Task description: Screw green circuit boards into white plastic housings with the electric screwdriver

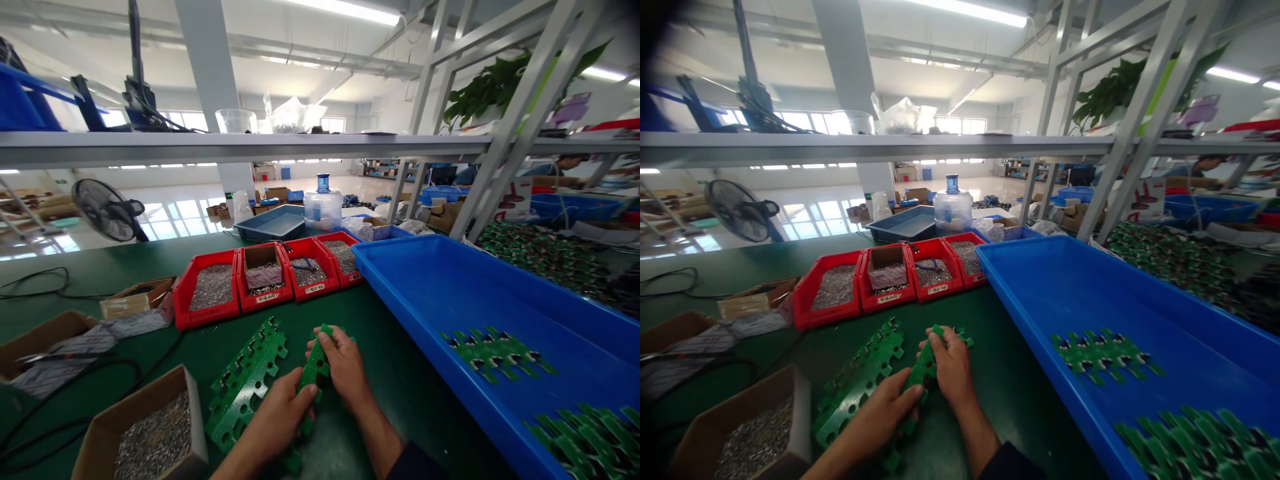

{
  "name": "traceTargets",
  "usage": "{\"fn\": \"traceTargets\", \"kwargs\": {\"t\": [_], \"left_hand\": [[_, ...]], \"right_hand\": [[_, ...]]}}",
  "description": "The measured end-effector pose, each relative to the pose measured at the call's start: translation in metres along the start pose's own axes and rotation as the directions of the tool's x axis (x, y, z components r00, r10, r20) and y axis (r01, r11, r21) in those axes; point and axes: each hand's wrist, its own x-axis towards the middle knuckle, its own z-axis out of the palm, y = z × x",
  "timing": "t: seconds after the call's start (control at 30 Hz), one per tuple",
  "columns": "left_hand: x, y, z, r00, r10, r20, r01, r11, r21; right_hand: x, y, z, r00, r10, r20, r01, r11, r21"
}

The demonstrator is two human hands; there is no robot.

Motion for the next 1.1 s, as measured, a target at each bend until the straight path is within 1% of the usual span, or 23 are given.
{"fn": "traceTargets", "kwargs": {"t": [0.1, 0.23, 0.3, 0.37, 0.4, 0.43, 0.47, 0.53, 0.6, 0.63, 0.73, 0.8, 0.9, 1.0, 1.03, 1.07, 1.1], "left_hand": [[-0.002, 0.001, 0.001, 1.000, -0.001, -0.011, 0.001, 1.000, 0.015], [-0.001, 0.001, -0.003, 0.999, -0.024, -0.022, 0.024, 1.000, 0.009], [0.000, 0.000, -0.005, 0.999, -0.022, -0.027, 0.021, 1.000, -0.016], [0.001, 0.000, -0.007, 1.000, -0.003, -0.016, 0.002, 0.998, -0.057], [0.002, 0.000, -0.008, 1.000, 0.007, -0.007, -0.008, 0.997, -0.077], [0.002, 0.001, -0.008, 1.000, 0.015, 0.001, -0.015, 0.995, -0.096], [0.002, 0.002, -0.008, 1.000, 0.019, 0.008, -0.018, 0.993, -0.113], [0.002, 0.003, -0.008, 0.999, 0.025, 0.028, -0.021, 0.989, -0.146], [0.001, 0.004, -0.006, 0.999, 0.030, 0.033, -0.024, 0.983, -0.183], [0.002, 0.003, -0.006, 0.999, 0.028, 0.023, -0.023, 0.981, -0.194], [0.003, 0.000, -0.003, 0.999, 0.003, -0.034, -0.010, 0.981, -0.195], [0.004, -0.001, -0.004, 0.999, -0.009, -0.047, 0.000, 0.981, -0.195], [0.004, 0.000, -0.006, 1.000, 0.011, -0.028, -0.017, 0.977, -0.213], [0.003, 0.002, -0.009, 0.999, 0.043, -0.010, -0.044, 0.957, -0.285], [0.002, 0.002, -0.010, 0.999, 0.046, -0.014, -0.048, 0.951, -0.306], [0.002, 0.002, -0.010, 0.999, 0.050, -0.021, -0.054, 0.945, -0.321], [0.002, 0.002, -0.010, 0.998, 0.059, -0.030, -0.066, 0.942, -0.329]], "right_hand": [[0.001, 0.005, -0.002, 0.998, -0.054, -0.030, 0.050, 0.989, -0.138], [0.005, 0.005, -0.012, 0.995, -0.076, -0.070, 0.052, 0.955, -0.292], [0.006, 0.003, -0.018, 0.984, -0.147, -0.096, 0.091, 0.896, -0.436], [0.007, -0.001, -0.022, 0.956, -0.274, -0.108, 0.165, 0.802, -0.574], [0.007, -0.003, -0.023, 0.940, -0.326, -0.106, 0.199, 0.772, -0.604], [0.007, -0.005, -0.023, 0.935, -0.342, -0.098, 0.223, 0.777, -0.588], [0.006, -0.006, -0.022, 0.945, -0.317, -0.075, 0.230, 0.812, -0.537], [0.003, -0.008, -0.018, 0.980, -0.192, 0.051, 0.196, 0.893, -0.405], [-0.001, -0.007, -0.010, 0.979, -0.098, 0.181, 0.157, 0.924, -0.349], [-0.003, -0.007, -0.006, 0.975, -0.090, 0.202, 0.161, 0.916, -0.368], [-0.008, -0.006, 0.004, 0.978, -0.139, 0.155, 0.196, 0.861, -0.470], [-0.008, -0.006, 0.005, 0.980, -0.155, 0.124, 0.197, 0.836, -0.512], [-0.005, -0.007, -0.003, 0.977, -0.200, 0.068, 0.201, 0.785, -0.586], [-0.001, -0.008, -0.012, 0.947, -0.318, 0.038, 0.266, 0.713, -0.649], [-0.001, -0.008, -0.014, 0.940, -0.340, 0.037, 0.285, 0.718, -0.635], [-0.001, -0.007, -0.014, 0.943, -0.332, 0.041, 0.290, 0.753, -0.591], [-0.001, -0.007, -0.014, 0.955, -0.291, 0.057, 0.277, 0.806, -0.524]]}}
